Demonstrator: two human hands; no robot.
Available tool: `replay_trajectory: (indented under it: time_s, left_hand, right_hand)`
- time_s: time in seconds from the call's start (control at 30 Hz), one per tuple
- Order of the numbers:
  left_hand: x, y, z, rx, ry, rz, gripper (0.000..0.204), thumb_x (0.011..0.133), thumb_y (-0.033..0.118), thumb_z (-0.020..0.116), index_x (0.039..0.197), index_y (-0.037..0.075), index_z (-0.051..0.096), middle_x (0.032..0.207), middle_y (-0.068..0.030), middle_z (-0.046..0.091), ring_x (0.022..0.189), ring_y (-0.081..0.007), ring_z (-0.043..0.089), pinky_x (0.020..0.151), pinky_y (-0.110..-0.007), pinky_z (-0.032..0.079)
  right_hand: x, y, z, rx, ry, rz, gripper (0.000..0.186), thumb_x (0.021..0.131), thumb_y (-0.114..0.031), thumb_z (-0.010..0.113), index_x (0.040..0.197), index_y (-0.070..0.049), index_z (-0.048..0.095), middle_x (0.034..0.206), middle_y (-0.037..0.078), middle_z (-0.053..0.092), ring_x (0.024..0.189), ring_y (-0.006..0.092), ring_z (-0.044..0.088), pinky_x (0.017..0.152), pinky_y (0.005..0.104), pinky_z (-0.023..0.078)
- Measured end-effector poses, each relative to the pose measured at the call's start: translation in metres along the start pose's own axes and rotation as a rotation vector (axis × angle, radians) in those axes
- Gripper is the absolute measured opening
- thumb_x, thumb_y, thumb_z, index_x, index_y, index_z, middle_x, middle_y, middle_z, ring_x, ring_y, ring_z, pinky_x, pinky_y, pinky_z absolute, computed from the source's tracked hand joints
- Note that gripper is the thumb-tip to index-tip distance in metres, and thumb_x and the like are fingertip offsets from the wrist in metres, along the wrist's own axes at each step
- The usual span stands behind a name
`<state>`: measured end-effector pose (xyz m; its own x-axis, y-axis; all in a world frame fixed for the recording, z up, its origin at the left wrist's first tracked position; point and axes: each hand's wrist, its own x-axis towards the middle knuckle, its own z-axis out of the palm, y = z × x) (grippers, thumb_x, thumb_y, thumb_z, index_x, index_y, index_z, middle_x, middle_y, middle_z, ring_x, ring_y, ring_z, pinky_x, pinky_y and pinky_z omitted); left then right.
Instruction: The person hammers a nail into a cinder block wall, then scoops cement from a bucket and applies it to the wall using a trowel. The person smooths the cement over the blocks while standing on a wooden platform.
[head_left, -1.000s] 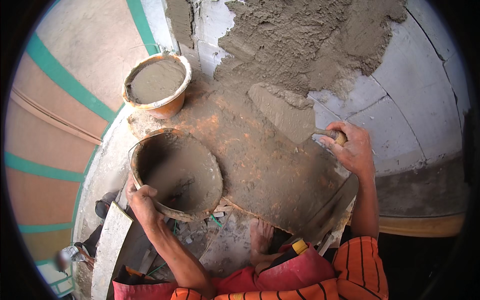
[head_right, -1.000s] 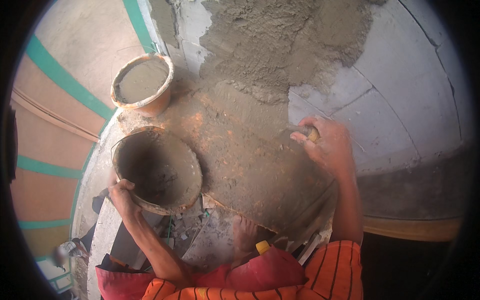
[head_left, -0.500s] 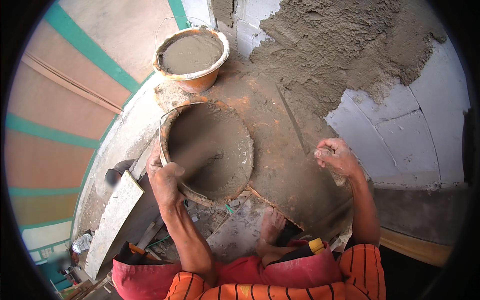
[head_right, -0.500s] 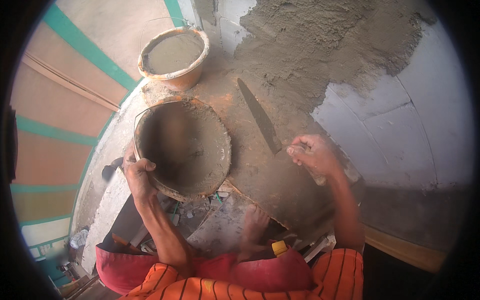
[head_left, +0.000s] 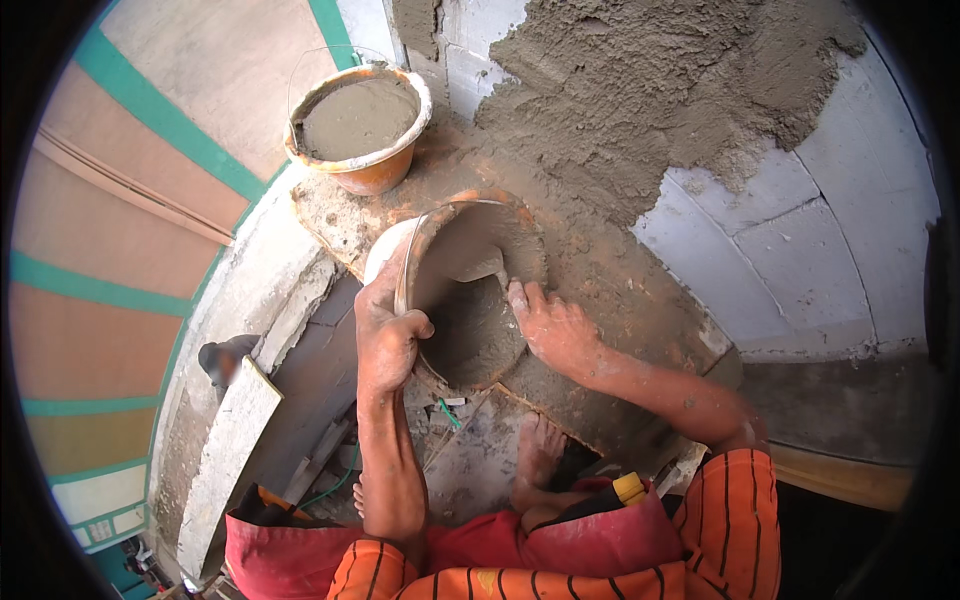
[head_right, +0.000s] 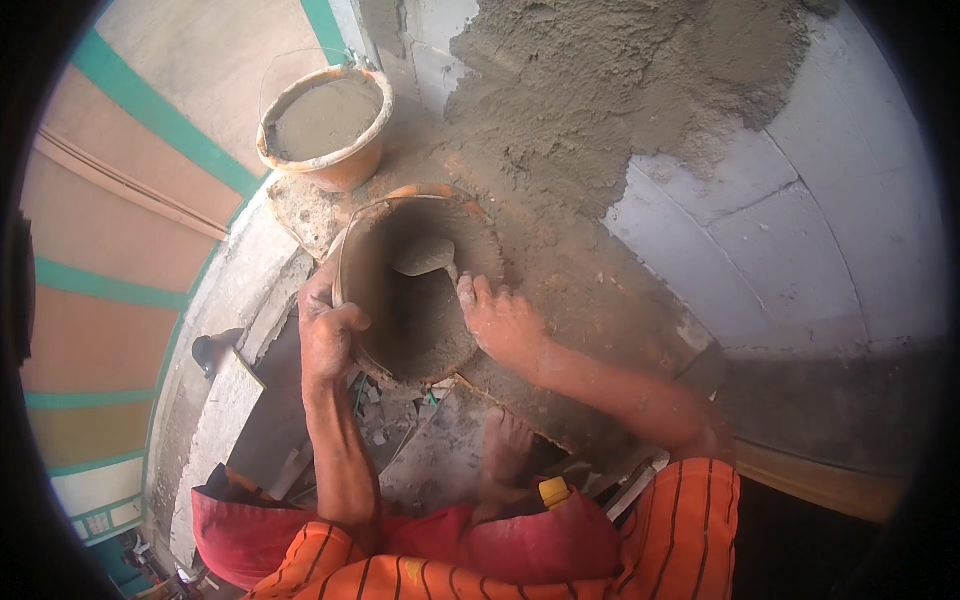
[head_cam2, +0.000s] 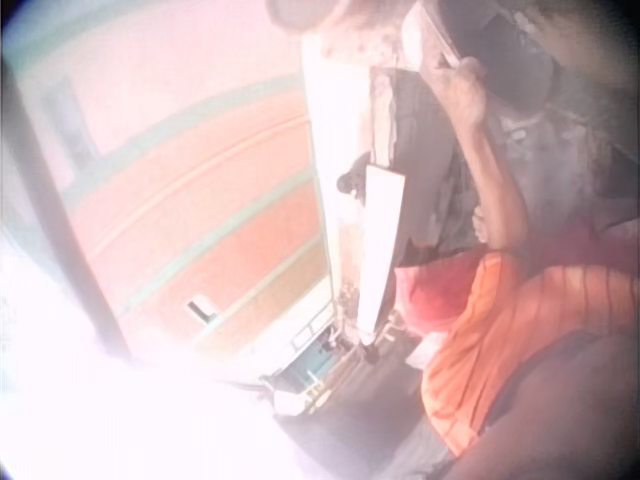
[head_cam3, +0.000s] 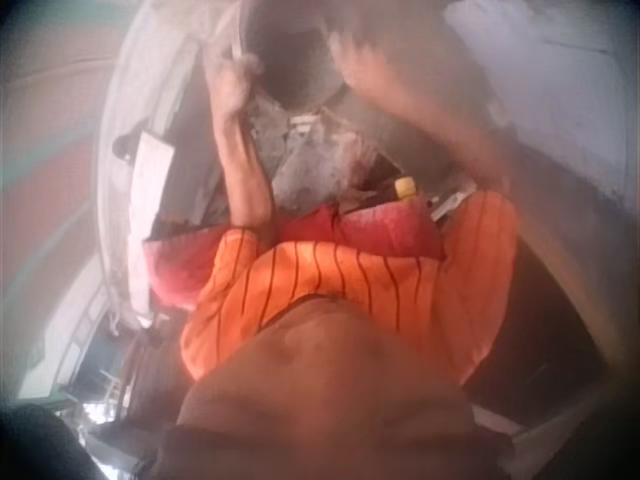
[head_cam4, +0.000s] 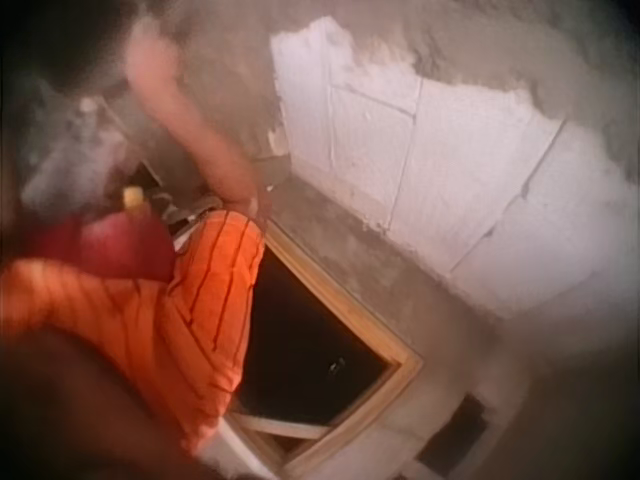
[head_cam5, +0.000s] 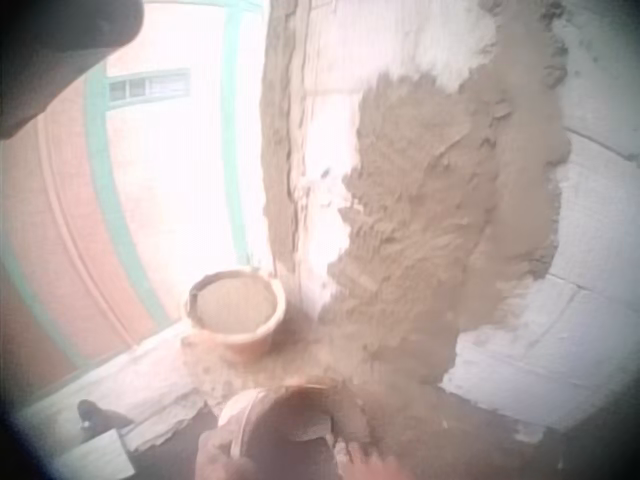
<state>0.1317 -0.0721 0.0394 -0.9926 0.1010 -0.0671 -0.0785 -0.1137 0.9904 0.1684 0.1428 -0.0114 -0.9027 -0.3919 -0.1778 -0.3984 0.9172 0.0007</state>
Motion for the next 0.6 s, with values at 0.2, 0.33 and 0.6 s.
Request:
replay_trajectory:
  time_s: [0.2, 0.33, 0.6]
  left_hand:
    - [-0.007, -0.007, 0.027, 0.25, -0.131, 0.064, 0.076, 0.055, 0.002, 0.054, 0.13, 0.007, 0.057, 0.136, -0.0099, 0.055, 0.136, -0.0228, 0.04, 0.118, -0.047, 0.006]
    - [-0.015, -0.015, 0.046, 0.405, -0.128, 0.152, 0.072, 0.056, 0.002, 0.055, 0.127, 0.007, 0.058, 0.139, -0.0074, 0.052, 0.138, -0.0243, 0.036, 0.117, -0.048, 0.007]
    - [-0.009, -0.016, 0.025, 0.173, -0.151, 0.047, 0.082, 0.048, 0.003, 0.056, 0.13, 0.009, 0.058, 0.14, -0.0062, 0.052, 0.138, -0.0231, 0.037, 0.117, -0.049, 0.003]
  right_hand:
    - [-0.041, 0.024, -0.034, 0.046, -0.227, 0.079, 0.04, 0.089, -0.018, 0.051, 0.123, 0.002, 0.05, 0.104, 0.019, 0.062, 0.091, 0.0338, 0.065, 0.079, 0.0498, 0.051]
    - [-0.024, 0.036, -0.04, 0.052, -0.183, 0.169, 0.04, 0.088, -0.022, 0.052, 0.119, 0.003, 0.053, 0.105, 0.023, 0.063, 0.093, 0.0349, 0.065, 0.081, 0.0482, 0.051]
    - [-0.012, 0.011, 0.048, 0.73, -0.234, 0.03, 0.052, 0.082, -0.034, 0.064, 0.121, -0.001, 0.056, 0.115, 0.022, 0.062, 0.11, 0.0386, 0.057, 0.094, 0.045, 0.045]
